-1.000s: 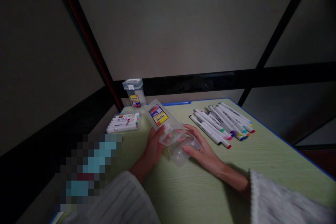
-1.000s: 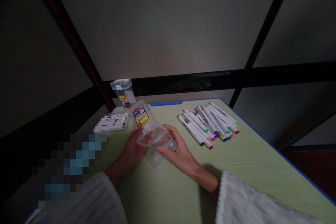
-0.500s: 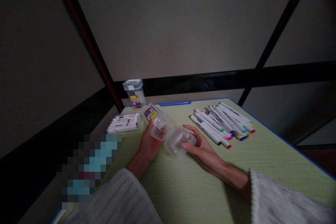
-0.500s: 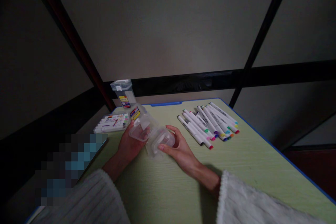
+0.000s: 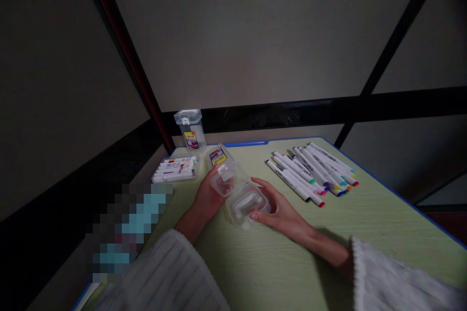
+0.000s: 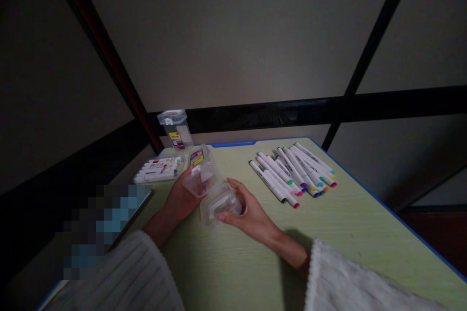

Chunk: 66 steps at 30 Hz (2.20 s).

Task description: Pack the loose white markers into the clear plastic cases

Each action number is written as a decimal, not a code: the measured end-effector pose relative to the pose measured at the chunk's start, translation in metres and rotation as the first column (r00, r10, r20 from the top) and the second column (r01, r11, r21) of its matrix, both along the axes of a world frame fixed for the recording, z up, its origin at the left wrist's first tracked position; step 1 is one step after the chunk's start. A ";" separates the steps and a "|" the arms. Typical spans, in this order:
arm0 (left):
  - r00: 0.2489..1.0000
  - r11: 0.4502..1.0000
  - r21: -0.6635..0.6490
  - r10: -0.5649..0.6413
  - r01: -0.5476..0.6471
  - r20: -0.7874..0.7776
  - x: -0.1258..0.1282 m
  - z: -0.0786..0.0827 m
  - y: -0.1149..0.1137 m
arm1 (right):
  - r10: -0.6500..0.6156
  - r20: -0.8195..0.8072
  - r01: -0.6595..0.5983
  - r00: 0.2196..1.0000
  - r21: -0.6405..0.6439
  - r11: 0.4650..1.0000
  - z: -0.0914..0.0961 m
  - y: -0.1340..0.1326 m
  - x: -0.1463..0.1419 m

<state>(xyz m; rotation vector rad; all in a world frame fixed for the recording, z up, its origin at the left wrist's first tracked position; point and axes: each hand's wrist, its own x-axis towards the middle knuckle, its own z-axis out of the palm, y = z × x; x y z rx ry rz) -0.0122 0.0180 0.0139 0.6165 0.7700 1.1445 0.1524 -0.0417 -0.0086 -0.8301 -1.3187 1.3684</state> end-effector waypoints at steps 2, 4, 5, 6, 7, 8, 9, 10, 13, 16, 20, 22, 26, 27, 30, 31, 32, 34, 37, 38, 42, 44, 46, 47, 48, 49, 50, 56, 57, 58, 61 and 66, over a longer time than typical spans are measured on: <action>1.000 0.998 -0.062 -0.017 0.018 0.013 0.001 -0.002 0.001 | -0.010 0.071 0.006 0.997 0.049 0.999 -0.003 0.001 0.000; 0.999 0.995 -0.098 -0.016 0.019 0.031 0.002 -0.003 0.002 | -0.027 0.146 0.015 0.989 0.083 0.996 -0.006 0.002 0.002; 0.999 0.995 -0.103 -0.015 0.018 0.034 0.002 -0.004 0.002 | -0.035 0.181 0.018 0.983 0.096 0.995 -0.007 0.003 0.003; 0.999 0.994 -0.106 -0.016 0.020 0.037 0.003 -0.004 0.002 | -0.040 0.219 0.017 0.975 0.106 0.994 -0.007 0.003 0.004; 0.999 0.994 -0.107 -0.018 0.022 0.040 0.003 -0.005 0.003 | -0.045 0.258 0.017 0.965 0.110 0.994 -0.007 0.004 0.005; 0.999 0.994 -0.106 -0.020 0.025 0.044 0.003 -0.005 0.003 | -0.049 0.297 0.017 0.954 0.110 0.994 -0.007 0.004 0.006; 0.999 0.994 -0.106 -0.026 0.031 0.048 0.004 -0.006 0.004 | -0.053 0.333 0.017 0.941 0.110 0.994 -0.007 0.004 0.006; 0.998 0.994 -0.104 -0.029 0.035 0.051 0.004 -0.006 0.004 | -0.055 0.367 0.015 0.929 0.111 0.994 -0.007 0.003 0.007; 0.998 0.994 -0.104 -0.031 0.036 0.052 0.005 -0.006 0.005 | -0.060 0.447 0.002 0.893 0.128 0.992 -0.004 0.002 0.007; 0.998 0.991 -0.117 -0.053 0.058 0.039 0.006 -0.006 0.005 | -0.056 0.501 -0.022 0.864 0.150 0.989 -0.003 0.000 0.006; 0.995 0.988 -0.119 -0.100 0.102 0.017 0.006 -0.007 0.004 | -0.067 0.554 -0.038 0.830 0.175 0.984 -0.006 -0.002 0.008; 0.995 0.988 -0.112 -0.103 0.103 0.001 0.007 -0.007 0.003 | -0.085 0.583 -0.037 0.808 0.195 0.980 -0.008 -0.002 0.009; 0.991 0.987 -0.093 -0.131 0.130 -0.013 0.008 -0.008 0.001 | -0.148 0.644 -0.038 0.751 0.266 0.963 -0.008 -0.003 0.010; 0.990 0.986 -0.090 -0.140 0.138 -0.013 0.008 -0.009 0.001 | -0.161 0.654 -0.040 0.739 0.281 0.959 -0.007 -0.003 0.010; 0.988 0.984 -0.088 -0.155 0.153 -0.010 0.008 -0.009 0.000 | -0.187 0.678 -0.048 0.711 0.312 0.949 -0.004 -0.004 0.009; 0.987 0.983 -0.093 -0.160 0.158 -0.011 0.008 -0.009 0.000 | -0.194 0.687 -0.053 0.701 0.321 0.946 -0.003 -0.005 0.009; 0.986 0.982 -0.095 -0.168 0.166 -0.010 0.008 -0.010 0.000 | -0.201 0.696 -0.059 0.689 0.330 0.942 -0.002 -0.005 0.009; 0.983 0.980 -0.081 -0.184 0.184 0.002 0.008 -0.011 0.000 | -0.218 0.713 -0.074 0.666 0.354 0.932 0.000 -0.005 0.009; 0.978 0.978 -0.035 -0.206 0.207 0.029 0.007 -0.014 0.001 | -0.245 0.740 -0.110 0.626 0.395 0.912 0.003 -0.005 0.010; 0.977 0.977 -0.030 -0.211 0.212 0.034 0.007 -0.015 0.001 | -0.253 0.749 -0.124 0.612 0.407 0.905 0.004 -0.005 0.011; 0.976 0.972 -0.088 -0.217 0.216 -0.006 0.008 -0.015 0.002 | -0.277 0.802 -0.176 0.530 0.424 0.889 0.008 -0.006 0.012; 0.977 0.972 -0.111 -0.211 0.206 -0.034 0.008 -0.013 0.002 | -0.296 0.830 -0.197 0.472 0.427 0.883 0.010 -0.006 0.013; 0.980 0.975 -0.123 -0.194 0.187 -0.051 0.009 -0.010 0.001 | -0.318 0.848 -0.218 0.424 0.436 0.873 0.011 -0.007 0.015; 0.982 0.977 -0.128 -0.178 0.170 -0.060 0.009 -0.008 0.000 | -0.328 0.851 -0.230 0.410 0.444 0.866 0.012 -0.007 0.015; 0.984 0.979 -0.134 -0.164 0.154 -0.069 0.009 -0.007 0.000 | -0.338 0.851 -0.238 0.402 0.453 0.859 0.012 -0.008 0.016; 0.986 0.981 -0.135 -0.148 0.137 -0.076 0.009 -0.005 -0.001 | -0.345 0.849 -0.244 0.400 0.461 0.853 0.012 -0.008 0.017; 0.987 0.983 -0.135 -0.138 0.126 -0.079 0.010 -0.004 -0.001 | -0.349 0.847 -0.245 0.401 0.466 0.850 0.012 -0.007 0.018; 0.995 0.992 -0.118 -0.062 0.052 -0.081 0.008 -0.004 0.000 | -0.375 0.840 -0.175 0.393 0.469 0.866 0.012 -0.003 0.020; 0.995 0.993 -0.112 -0.045 0.036 -0.086 0.008 -0.005 0.001 | -0.381 0.840 -0.163 0.387 0.469 0.868 0.011 -0.002 0.020; 0.995 0.994 -0.105 -0.034 0.025 -0.088 0.007 -0.006 0.001 | -0.387 0.840 -0.152 0.380 0.470 0.870 0.011 -0.002 0.020; 0.996 0.996 -0.085 -0.020 0.013 -0.087 0.007 -0.008 0.003 | -0.404 0.838 -0.140 0.367 0.479 0.866 0.009 0.000 0.020; 0.995 0.994 -0.102 -0.039 0.029 -0.095 0.008 -0.005 0.000 | -0.428 0.844 -0.162 0.323 0.495 0.854 0.006 0.004 0.022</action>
